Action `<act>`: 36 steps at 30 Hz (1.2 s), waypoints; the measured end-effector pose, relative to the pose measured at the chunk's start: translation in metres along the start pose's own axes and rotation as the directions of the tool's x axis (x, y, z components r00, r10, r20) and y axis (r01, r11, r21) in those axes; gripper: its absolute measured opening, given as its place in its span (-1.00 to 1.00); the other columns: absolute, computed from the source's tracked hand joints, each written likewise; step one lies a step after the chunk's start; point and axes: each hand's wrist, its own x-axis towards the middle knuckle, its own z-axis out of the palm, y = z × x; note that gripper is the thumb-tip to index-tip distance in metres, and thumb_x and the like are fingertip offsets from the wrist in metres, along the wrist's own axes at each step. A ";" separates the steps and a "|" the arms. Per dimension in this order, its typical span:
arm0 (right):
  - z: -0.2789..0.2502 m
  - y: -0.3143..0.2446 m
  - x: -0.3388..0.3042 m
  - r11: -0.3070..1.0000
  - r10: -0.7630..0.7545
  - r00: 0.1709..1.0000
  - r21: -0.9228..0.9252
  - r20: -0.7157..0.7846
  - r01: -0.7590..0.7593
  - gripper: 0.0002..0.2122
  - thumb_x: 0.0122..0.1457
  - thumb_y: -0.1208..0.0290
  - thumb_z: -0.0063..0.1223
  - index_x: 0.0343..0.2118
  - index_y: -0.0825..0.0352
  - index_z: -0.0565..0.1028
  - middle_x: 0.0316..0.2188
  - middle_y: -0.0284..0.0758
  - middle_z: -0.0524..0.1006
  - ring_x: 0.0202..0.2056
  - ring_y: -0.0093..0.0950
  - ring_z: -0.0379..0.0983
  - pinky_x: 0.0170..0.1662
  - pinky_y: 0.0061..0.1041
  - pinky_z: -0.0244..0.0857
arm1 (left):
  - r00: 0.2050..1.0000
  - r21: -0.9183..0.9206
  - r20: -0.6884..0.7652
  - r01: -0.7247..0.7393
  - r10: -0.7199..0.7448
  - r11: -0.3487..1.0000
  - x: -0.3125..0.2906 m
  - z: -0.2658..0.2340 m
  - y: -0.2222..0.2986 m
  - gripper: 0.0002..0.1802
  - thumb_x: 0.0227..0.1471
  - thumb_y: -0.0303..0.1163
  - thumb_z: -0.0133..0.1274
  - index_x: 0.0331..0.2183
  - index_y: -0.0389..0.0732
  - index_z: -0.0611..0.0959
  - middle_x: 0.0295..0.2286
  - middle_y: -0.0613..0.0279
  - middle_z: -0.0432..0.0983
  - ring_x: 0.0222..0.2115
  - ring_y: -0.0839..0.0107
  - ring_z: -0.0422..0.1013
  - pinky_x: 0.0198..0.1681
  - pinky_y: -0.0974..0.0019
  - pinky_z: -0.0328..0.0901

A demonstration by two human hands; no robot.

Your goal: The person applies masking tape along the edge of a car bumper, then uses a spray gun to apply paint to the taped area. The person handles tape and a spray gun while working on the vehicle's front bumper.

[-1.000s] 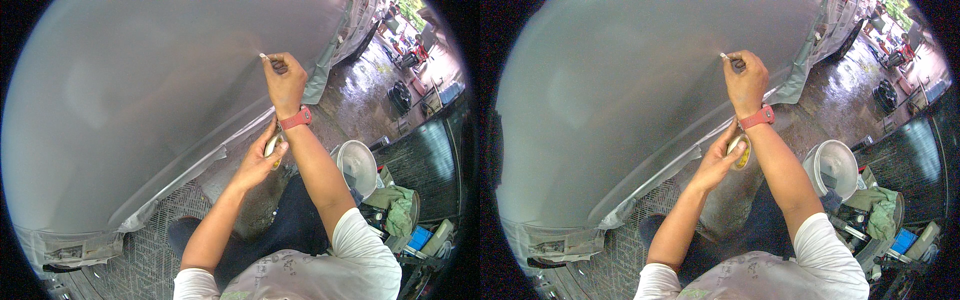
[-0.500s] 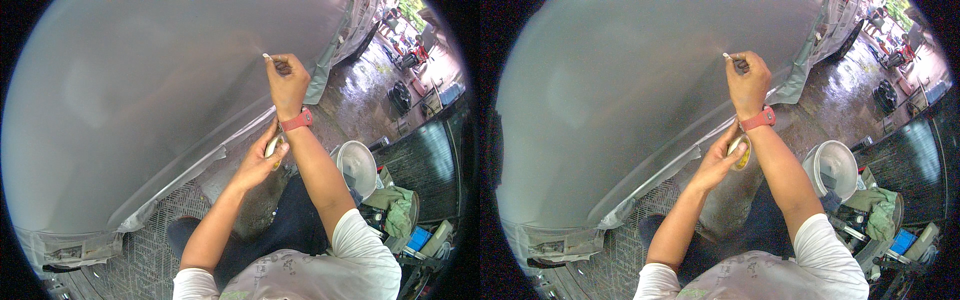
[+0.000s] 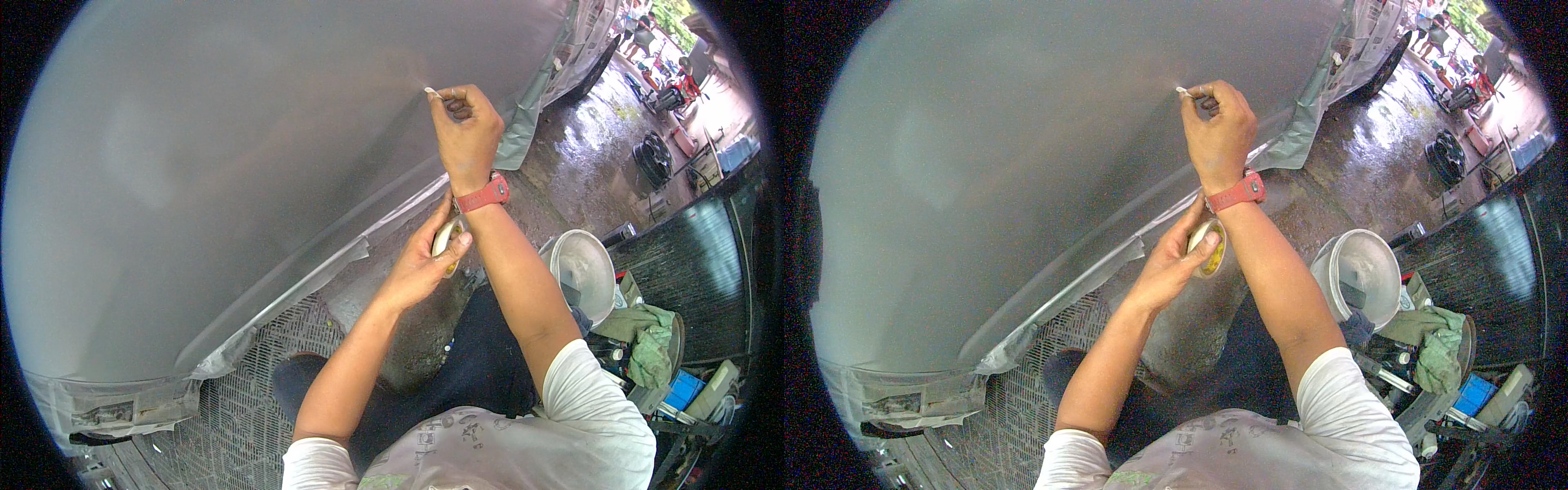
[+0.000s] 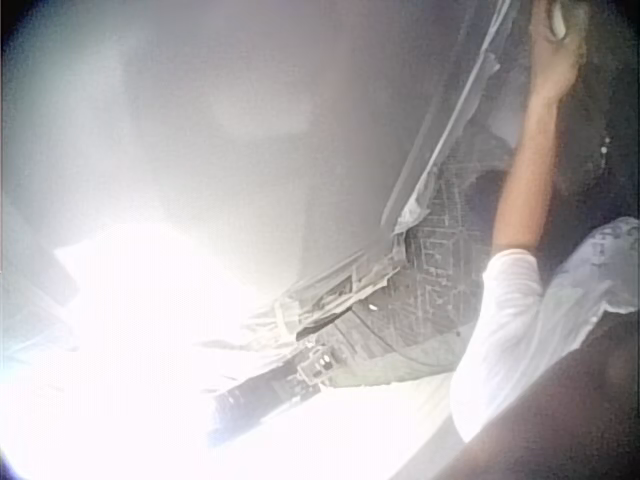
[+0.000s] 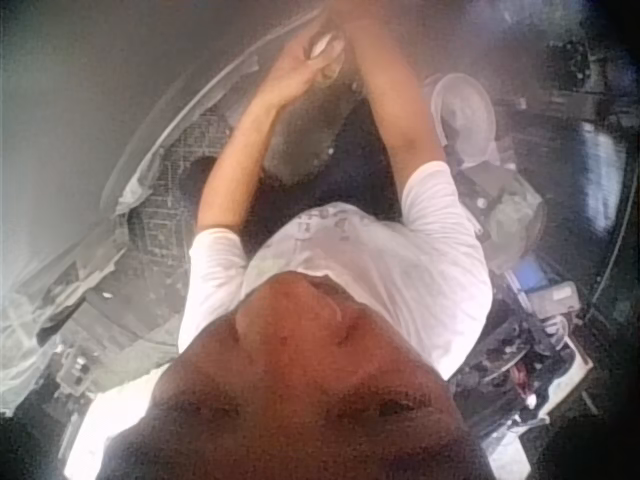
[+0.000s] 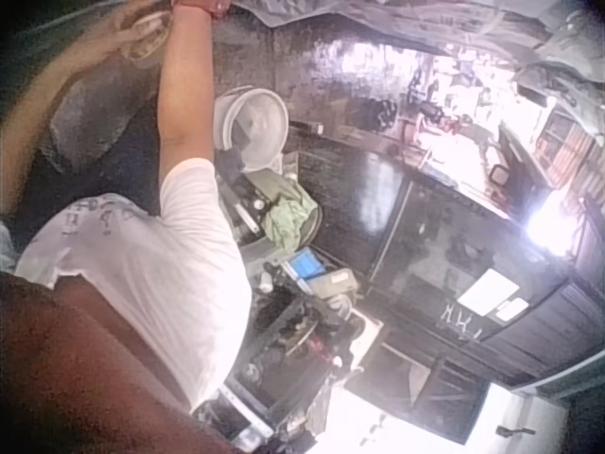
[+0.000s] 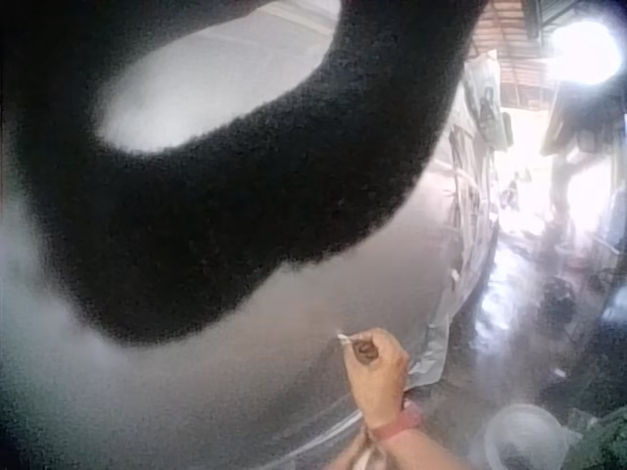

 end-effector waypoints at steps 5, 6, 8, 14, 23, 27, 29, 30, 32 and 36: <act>0.002 0.000 0.001 1.000 0.017 1.000 0.007 0.000 -0.017 -0.89 0.09 0.48 0.42 -0.41 0.30 0.64 -0.44 -0.29 0.65 -0.39 -0.33 0.61 -0.26 -0.35 0.45 | 1.000 0.009 -0.001 -0.031 0.031 0.999 0.001 -0.002 -0.002 0.01 0.32 0.00 0.20 0.49 -0.28 0.08 0.44 0.00 0.11 0.41 0.32 0.08 0.43 0.24 0.01; 0.002 0.000 0.001 1.000 0.001 1.000 -0.011 -0.003 -0.001 -0.89 0.11 0.48 0.42 -0.39 0.32 0.65 -0.46 -0.32 0.66 -0.41 -0.42 0.60 -0.27 -0.41 0.45 | 0.999 0.015 -0.002 -0.035 0.035 0.999 0.001 -0.002 -0.002 0.01 0.32 0.00 0.20 0.49 -0.29 0.08 0.44 0.00 0.11 0.41 0.32 0.08 0.43 0.24 0.01; 0.001 0.001 0.001 0.998 -0.036 0.999 -0.054 -0.006 0.036 -0.89 0.16 0.48 0.42 -0.36 0.36 0.67 -0.49 -0.37 0.68 -0.45 -0.60 0.57 -0.30 -0.55 0.44 | 0.999 0.021 0.001 -0.045 0.045 0.999 0.002 -0.002 -0.004 0.02 0.32 0.00 0.20 0.49 -0.29 0.07 0.44 0.00 0.11 0.41 0.33 0.08 0.43 0.24 0.01; 0.001 -0.002 -0.001 1.000 0.023 1.000 -0.002 -0.018 -0.023 -0.89 0.10 0.48 0.42 -0.40 0.31 0.64 -0.43 -0.29 0.65 -0.39 -0.33 0.59 -0.27 -0.34 0.43 | 1.000 0.006 0.004 0.012 -0.012 1.000 0.001 -0.002 -0.004 0.02 0.32 0.00 0.20 0.49 -0.27 0.07 0.44 -0.01 0.12 0.40 0.32 0.10 0.42 0.24 0.04; 0.002 0.002 0.001 0.995 -0.090 0.995 -0.054 -0.035 0.088 -0.89 0.16 0.49 0.43 -0.36 0.36 0.67 -0.48 -0.36 0.69 -0.44 -0.59 0.58 -0.29 -0.55 0.45 | 0.999 0.064 -0.031 -0.037 0.039 0.997 0.001 -0.001 -0.005 0.03 0.32 0.03 0.20 0.50 -0.25 0.07 0.35 0.11 0.27 0.17 0.48 0.29 0.27 0.37 0.19; 0.003 0.006 0.001 0.999 -0.034 0.999 -0.019 -0.022 0.034 -0.89 0.14 0.49 0.42 -0.37 0.34 0.66 -0.47 -0.34 0.68 -0.43 -0.52 0.58 -0.29 -0.49 0.44 | 0.999 -0.030 0.020 0.038 -0.037 0.999 0.000 0.000 0.006 -0.01 0.34 -0.06 0.17 0.48 -0.31 0.05 0.49 -0.01 -0.03 0.50 0.23 -0.10 0.52 0.17 -0.18; 0.003 0.002 -0.001 0.999 0.030 0.999 0.019 -0.019 -0.030 -0.90 0.09 0.49 0.40 -0.40 0.30 0.64 -0.44 -0.29 0.65 -0.39 -0.33 0.60 -0.25 -0.34 0.44 | 1.000 -0.027 0.016 0.025 -0.024 0.999 -0.001 0.000 0.006 0.00 0.33 -0.05 0.18 0.49 -0.29 0.05 0.47 0.02 0.01 0.45 0.28 -0.04 0.48 0.20 -0.13; 0.003 0.000 -0.002 0.999 0.036 0.999 0.018 -0.019 -0.036 -0.90 0.09 0.48 0.41 -0.40 0.29 0.64 -0.44 -0.29 0.65 -0.39 -0.33 0.60 -0.26 -0.34 0.44 | 1.000 -0.023 0.013 0.013 -0.012 1.000 -0.001 -0.001 0.005 0.00 0.33 -0.04 0.19 0.49 -0.27 0.05 0.45 0.05 0.05 0.40 0.32 0.02 0.44 0.23 -0.07; 0.002 -0.003 -0.001 0.999 0.045 0.999 0.014 -0.021 -0.045 -0.90 0.10 0.48 0.41 -0.40 0.29 0.64 -0.44 -0.29 0.65 -0.39 -0.33 0.60 -0.26 -0.34 0.44 | 0.999 -0.001 0.002 -0.037 0.037 0.999 0.000 -0.001 -0.002 0.04 0.31 0.00 0.22 0.51 -0.22 0.05 0.38 0.13 0.23 0.19 0.49 0.27 0.29 0.36 0.17; 0.001 -0.004 -0.001 1.000 0.022 0.999 -0.021 -0.030 -0.022 -0.89 0.09 0.47 0.42 -0.40 0.29 0.64 -0.44 -0.29 0.65 -0.39 -0.33 0.60 -0.27 -0.34 0.44 | 0.998 0.036 -0.007 -0.063 0.064 0.997 0.001 -0.002 -0.006 0.03 0.32 -0.02 0.21 0.51 -0.22 0.04 0.39 0.14 0.21 0.19 0.48 0.27 0.29 0.36 0.17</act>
